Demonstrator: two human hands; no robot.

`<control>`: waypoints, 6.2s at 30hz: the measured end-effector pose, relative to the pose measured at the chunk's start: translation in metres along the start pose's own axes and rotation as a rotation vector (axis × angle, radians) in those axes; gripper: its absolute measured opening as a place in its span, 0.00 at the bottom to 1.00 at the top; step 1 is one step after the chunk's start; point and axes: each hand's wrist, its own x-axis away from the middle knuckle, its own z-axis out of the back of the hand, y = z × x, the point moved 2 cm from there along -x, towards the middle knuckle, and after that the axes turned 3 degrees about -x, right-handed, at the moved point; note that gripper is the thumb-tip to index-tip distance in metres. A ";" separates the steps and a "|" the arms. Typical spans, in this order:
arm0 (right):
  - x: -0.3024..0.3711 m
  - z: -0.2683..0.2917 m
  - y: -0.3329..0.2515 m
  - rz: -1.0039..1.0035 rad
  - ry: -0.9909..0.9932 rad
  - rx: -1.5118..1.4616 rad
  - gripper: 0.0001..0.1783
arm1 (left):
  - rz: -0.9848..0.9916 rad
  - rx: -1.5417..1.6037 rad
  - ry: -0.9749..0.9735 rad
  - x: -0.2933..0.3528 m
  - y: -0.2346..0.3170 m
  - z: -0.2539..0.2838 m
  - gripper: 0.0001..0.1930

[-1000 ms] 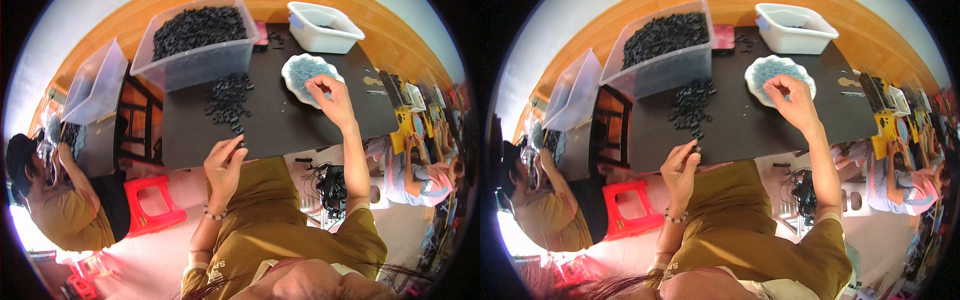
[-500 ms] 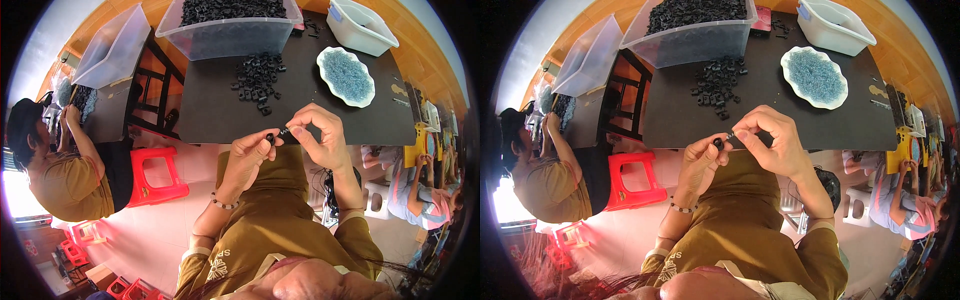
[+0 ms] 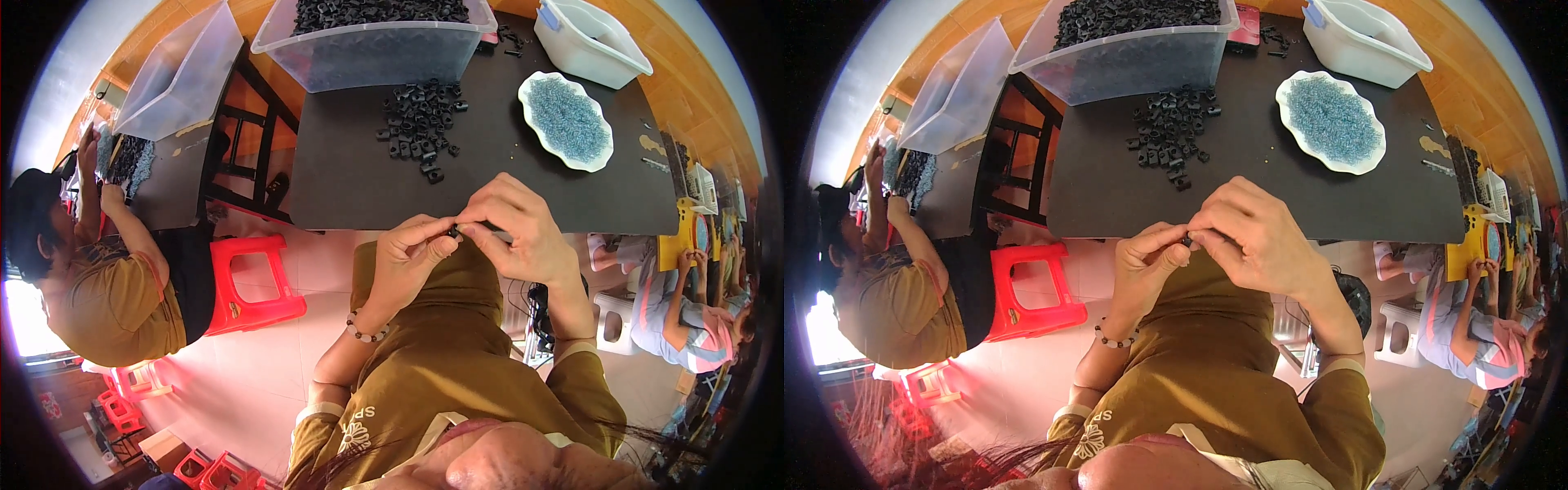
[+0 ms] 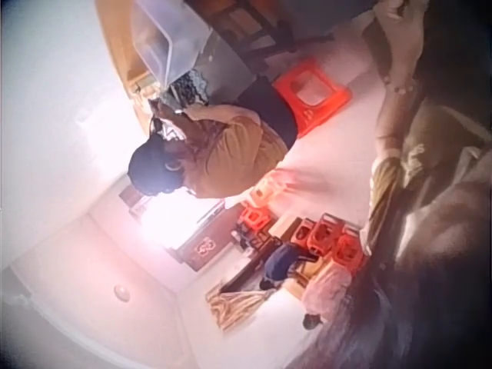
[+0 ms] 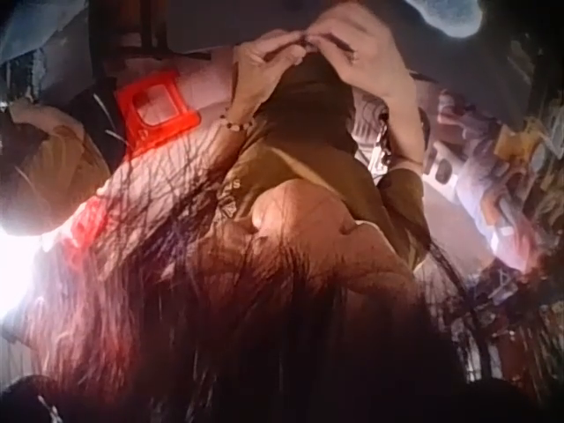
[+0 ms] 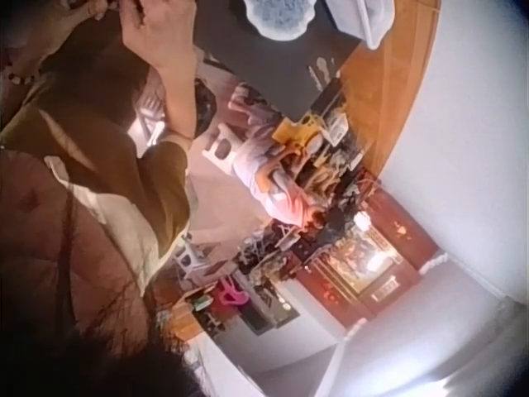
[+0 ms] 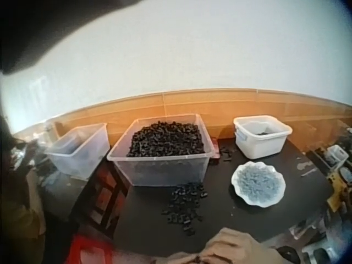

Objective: The person assembles plastic cord locks by hand, picking up small springs and plastic components and fitting them into the lock casings.

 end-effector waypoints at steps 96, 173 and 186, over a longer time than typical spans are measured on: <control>0.051 -0.040 0.020 -0.634 0.176 -0.912 0.05 | -0.322 -0.578 0.138 0.011 0.007 0.000 0.18; 0.058 -0.054 0.008 -0.680 0.263 -0.907 0.12 | -0.569 -0.815 0.083 0.001 0.025 0.000 0.15; -0.038 0.100 0.079 -0.413 0.459 0.177 0.11 | -0.334 -0.549 0.218 -0.031 0.003 0.027 0.11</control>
